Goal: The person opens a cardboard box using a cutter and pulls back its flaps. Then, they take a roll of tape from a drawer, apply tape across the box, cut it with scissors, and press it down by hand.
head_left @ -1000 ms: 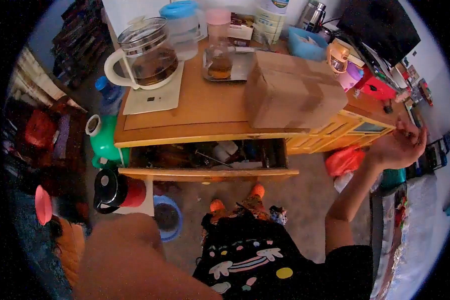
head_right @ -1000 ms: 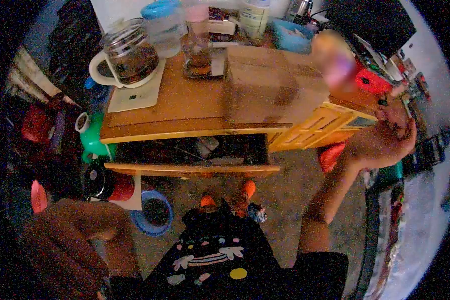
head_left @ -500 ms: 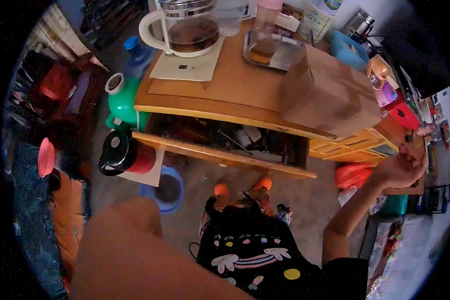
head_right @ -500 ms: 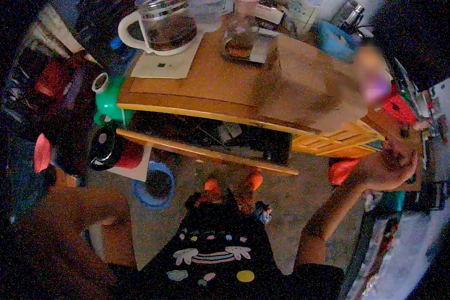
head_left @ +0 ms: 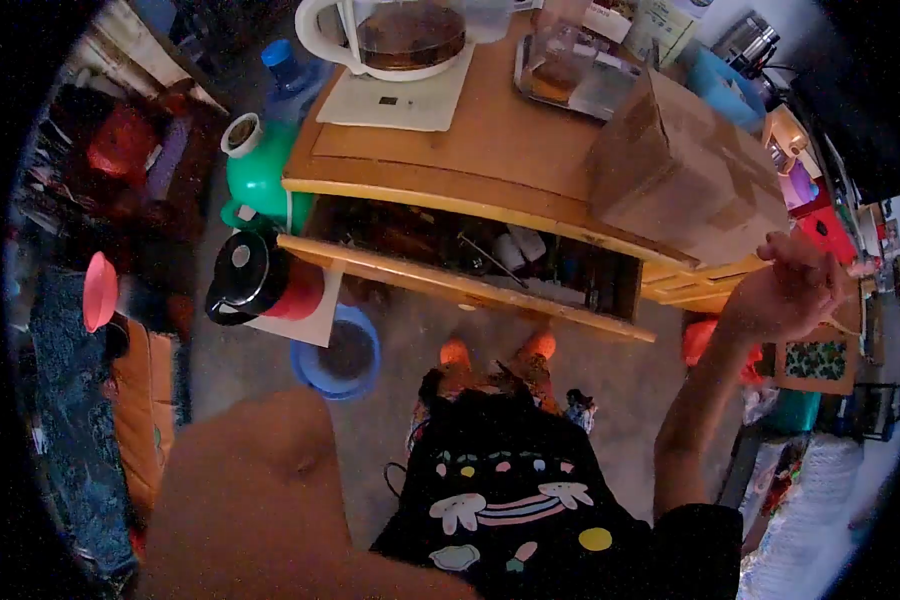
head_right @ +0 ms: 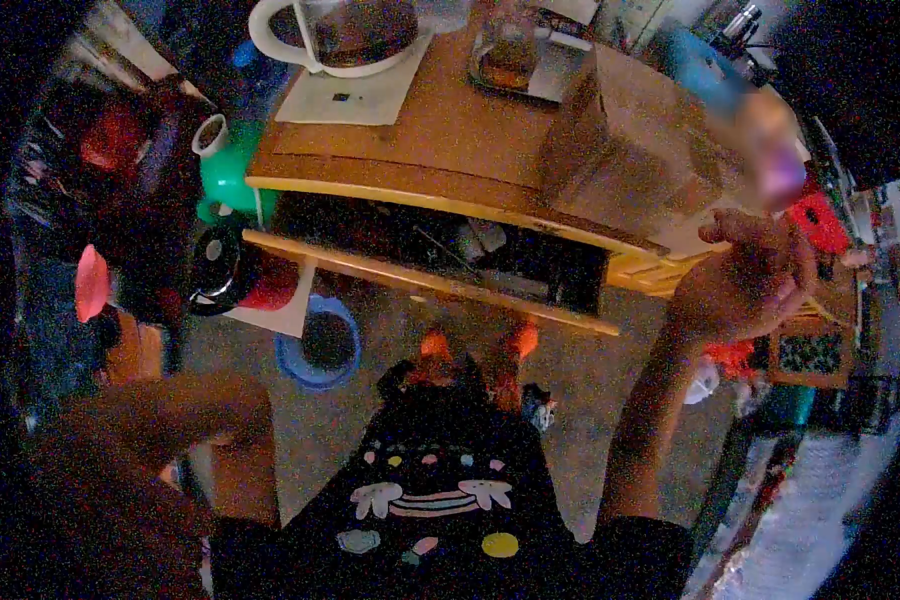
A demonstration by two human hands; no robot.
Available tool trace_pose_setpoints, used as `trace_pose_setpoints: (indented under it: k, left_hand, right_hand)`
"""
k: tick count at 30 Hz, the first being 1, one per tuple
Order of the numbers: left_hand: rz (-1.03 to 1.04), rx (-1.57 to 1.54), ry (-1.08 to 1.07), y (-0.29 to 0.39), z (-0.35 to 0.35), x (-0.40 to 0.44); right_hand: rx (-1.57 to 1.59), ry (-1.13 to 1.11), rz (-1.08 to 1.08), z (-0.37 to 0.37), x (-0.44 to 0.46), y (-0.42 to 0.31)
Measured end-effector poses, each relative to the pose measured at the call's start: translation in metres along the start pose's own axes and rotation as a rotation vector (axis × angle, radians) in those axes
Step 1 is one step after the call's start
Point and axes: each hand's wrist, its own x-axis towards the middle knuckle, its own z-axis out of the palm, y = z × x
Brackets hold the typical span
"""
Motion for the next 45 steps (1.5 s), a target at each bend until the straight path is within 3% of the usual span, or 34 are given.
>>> trace_pose_setpoints:
  k: [5, 9, 13, 22, 24, 26, 28, 29, 32, 34, 35, 37, 41, 43, 44, 45]
  left_hand:
    - [0.001, 0.083, 0.147, 0.014, -0.002, -0.013]
    - [-0.134, 0.271, 0.276, 0.011, 0.013, -0.022]
    - [-0.041, 0.132, 0.306, 0.012, 0.017, -0.027]
    - [0.125, -0.105, 0.406, 0.037, 0.015, -0.045]
    - [-0.026, -0.047, 0.394, 0.026, 0.012, -0.045]
    - [-0.39, 0.114, 0.374, 0.004, 0.013, -0.046]
    - [-0.9, 0.366, 0.26, -0.028, 0.029, -0.057]
    - [-1.073, 0.438, 0.147, -0.048, 0.038, -0.067]
    - [-1.022, 0.664, 0.067, -0.109, 0.072, -0.128]
    - [-1.039, 0.71, 0.078, -0.123, 0.083, -0.145]
    - [-1.036, 0.714, 0.076, -0.125, 0.085, -0.146]
    - [-1.04, 0.683, 0.15, -0.131, 0.089, -0.143]
    - [-1.105, 0.645, 0.139, -0.167, 0.084, -0.143]
    - [-0.933, 0.83, -0.026, -0.195, 0.084, -0.15]
    - [-0.938, 0.836, -0.032, -0.204, 0.085, -0.144]
    - [-0.963, 0.86, -0.187, -0.213, 0.086, -0.143]
  right_hand:
    - [-0.107, -0.429, -0.082, 0.002, -0.028, -0.005]
    - [-0.475, -0.881, -0.053, -0.02, -0.059, 0.001]
    - [-0.6, -1.107, 0.055, -0.023, -0.085, -0.002]
    - [-0.674, -1.07, 0.325, -0.033, -0.106, -0.004]
    - [-0.68, -1.119, 0.371, -0.034, -0.108, -0.002]
    - [-0.697, -1.162, 0.419, -0.038, -0.116, 0.005]
    - [-0.75, -1.409, 0.033, -0.042, -0.14, 0.013]
    - [-0.758, -1.408, 0.052, -0.042, -0.148, 0.013]
    - [-0.68, -1.57, 0.112, -0.019, -0.158, 0.014]
    - [-0.469, -1.415, 0.729, 0.005, -0.15, 0.017]
    - [-0.467, -1.411, 0.727, 0.014, -0.153, 0.03]
    - [-0.558, -1.766, 0.755, 0.031, -0.169, 0.067]
    - [-0.58, -1.744, 0.754, 0.056, -0.21, 0.115]
    - [-0.572, -1.397, 0.464, 0.051, -0.261, 0.16]
    - [-0.563, -1.396, 0.467, 0.051, -0.261, 0.159]
    - [-0.668, -1.379, 0.367, 0.054, -0.265, 0.157]
